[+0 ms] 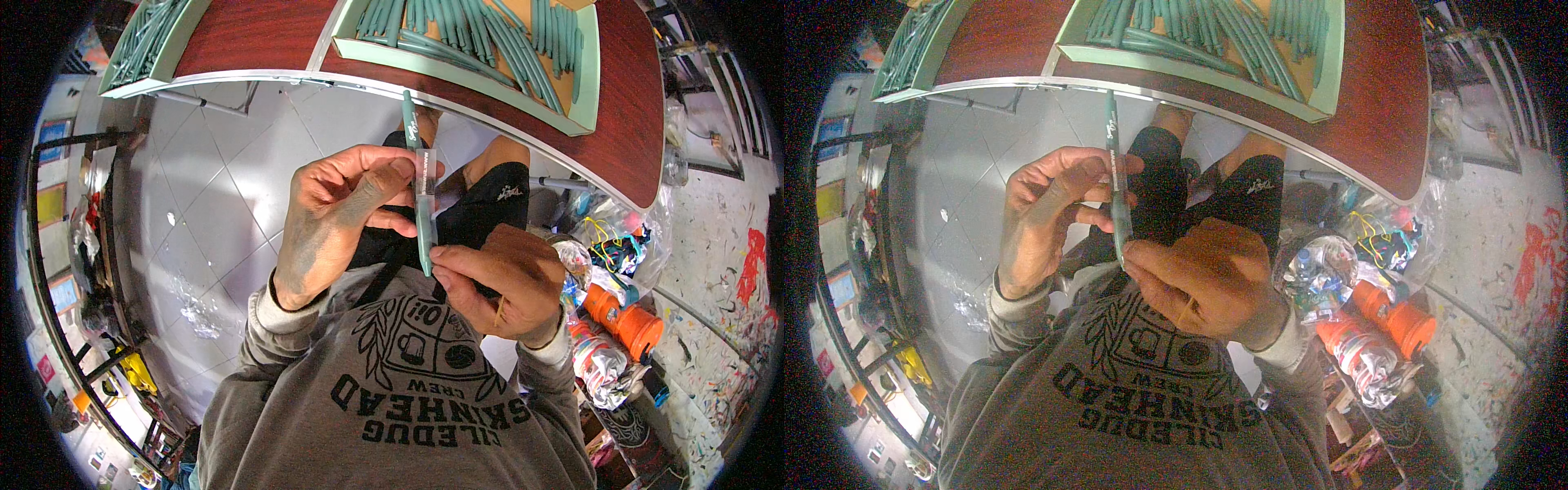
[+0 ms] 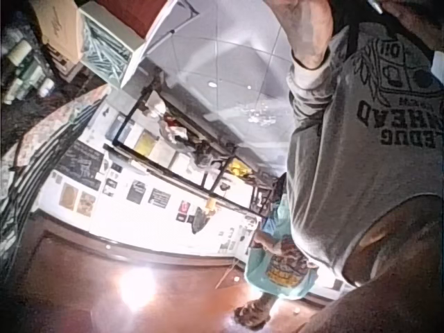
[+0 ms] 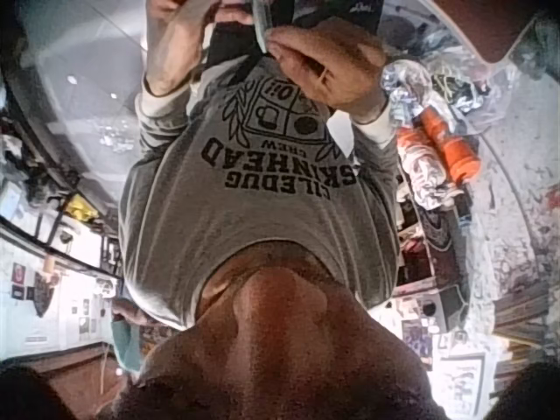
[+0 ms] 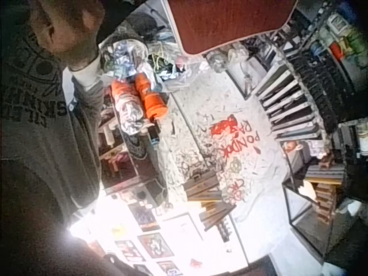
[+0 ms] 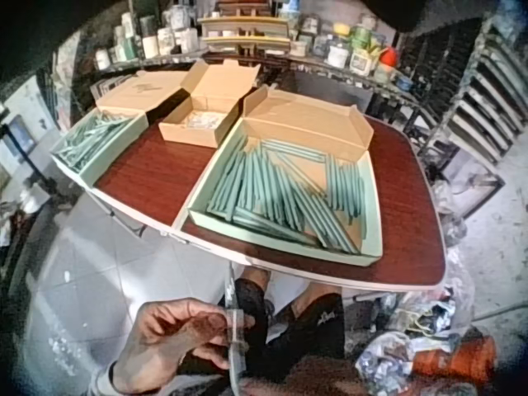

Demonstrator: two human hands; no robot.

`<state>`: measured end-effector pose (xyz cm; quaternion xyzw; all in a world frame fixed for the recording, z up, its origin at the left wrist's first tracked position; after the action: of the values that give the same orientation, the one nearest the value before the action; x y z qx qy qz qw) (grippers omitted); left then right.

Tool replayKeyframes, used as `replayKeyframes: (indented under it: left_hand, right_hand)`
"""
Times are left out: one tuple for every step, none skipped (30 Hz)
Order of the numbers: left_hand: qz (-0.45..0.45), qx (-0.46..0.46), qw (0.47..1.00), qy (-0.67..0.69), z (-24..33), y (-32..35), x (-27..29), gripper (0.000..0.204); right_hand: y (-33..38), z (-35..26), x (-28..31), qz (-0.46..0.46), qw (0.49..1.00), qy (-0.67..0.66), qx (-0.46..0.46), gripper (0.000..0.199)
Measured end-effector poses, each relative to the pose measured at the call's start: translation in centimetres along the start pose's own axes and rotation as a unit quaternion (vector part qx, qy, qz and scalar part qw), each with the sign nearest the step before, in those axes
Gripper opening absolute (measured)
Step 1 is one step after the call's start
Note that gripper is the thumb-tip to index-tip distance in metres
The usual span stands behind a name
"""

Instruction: The person is assembling plastic pens by inserting white clips into the pen barrels and snapping them into place.

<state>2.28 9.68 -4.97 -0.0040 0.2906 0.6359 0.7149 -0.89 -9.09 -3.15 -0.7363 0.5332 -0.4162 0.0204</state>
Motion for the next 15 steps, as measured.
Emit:
replayKeyframes:
  left_hand:
    - [0.003, 0.001, 1.0, 0.001, 0.0, 0.0, 0.0, 0.027]
    - [0.004, -0.001, 1.0, 0.001, 0.0, 0.0, 0.0, 0.027]
    - [0.005, -0.003, 1.0, 0.001, 0.0, 0.0, -0.1, 0.028]
    - [0.006, -0.006, 1.0, 0.001, 0.0, 0.1, -0.1, 0.028]
    - [-0.002, -0.015, 1.0, 0.001, 0.0, 0.2, -0.2, 0.028]
    - [-0.011, -0.024, 1.0, 0.0, 0.0, 0.3, -0.2, 0.029]
    - [-0.019, -0.033, 0.999, -0.001, 0.1, 0.4, -0.3, 0.029]
    - [-0.021, -0.029, 0.999, -0.003, 0.2, 0.4, -0.3, 0.029]
    - [-0.022, -0.024, 0.999, -0.005, 0.2, 0.4, -0.2, 0.03]
    - [-0.023, -0.02, 1.0, -0.008, 0.2, 0.4, -0.2, 0.03]
    - [-0.021, -0.02, 1.0, -0.006, 0.2, 0.3, -0.2, 0.03]
    - [-0.019, -0.019, 1.0, -0.005, 0.1, 0.3, -0.1, 0.029]
    - [-0.018, -0.018, 1.0, -0.003, 0.0, 0.3, -0.1, 0.029]
    - [-0.021, -0.022, 1.0, 0.001, 0.0, 0.3, 0.0, 0.029]
    - [-0.024, -0.026, 0.999, 0.004, 0.1, 0.3, 0.0, 0.028]
  right_hand:
    - [0.0, -0.1, 0.0, 0.0, 1.0, -0.001, -0.001, 0.021]
    - [-0.1, -0.1, 0.1, -0.001, 1.0, -0.002, -0.002, 0.022]
    - [-0.3, -0.2, 0.2, -0.009, 1.0, 0.001, -0.007, 0.023]
    - [-0.5, -0.3, 0.5, -0.018, 1.0, 0.004, -0.011, 0.025]
    - [-0.7, -0.4, 0.7, -0.027, 1.0, 0.006, -0.015, 0.026]
    - [-0.8, -0.3, 0.9, -0.015, 0.999, -0.009, -0.035, 0.029]
    - [-0.8, -0.3, 1.0, -0.004, 0.998, -0.024, -0.056, 0.032]
    - [-0.8, -0.2, 1.2, 0.007, 0.996, -0.039, -0.076, 0.035]
    - [-1.0, -0.3, 1.4, -0.007, 0.998, -0.035, -0.055, 0.036]
    - [-1.2, -0.2, 1.5, -0.021, 0.999, -0.03, -0.035, 0.037]
    - [-1.3, -0.2, 1.5, -0.034, 0.999, -0.026, -0.014, 0.039]
    - [-1.2, -0.2, 1.3, -0.032, 0.999, -0.019, -0.007, 0.039]
    - [-1.2, -0.2, 1.0, -0.03, 1.0, -0.011, -0.001, 0.039]
    - [-1.1, -0.3, 0.8, -0.027, 1.0, -0.003, 0.005, 0.04]
    - [-1.0, -0.2, 0.8, -0.025, 1.0, 0.001, 0.007, 0.038]
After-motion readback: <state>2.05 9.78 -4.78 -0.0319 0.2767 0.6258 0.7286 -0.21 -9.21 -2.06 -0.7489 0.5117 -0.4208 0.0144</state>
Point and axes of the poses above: each hand's wrist, its own y-axis away from the middle knuckle, its own x-axis out of the back of the hand, z = x × y, the point moved 2 cm from there along -y, towards the middle knuckle, and after that the axes turned 6 degrees about y, right-handed, at the moved point
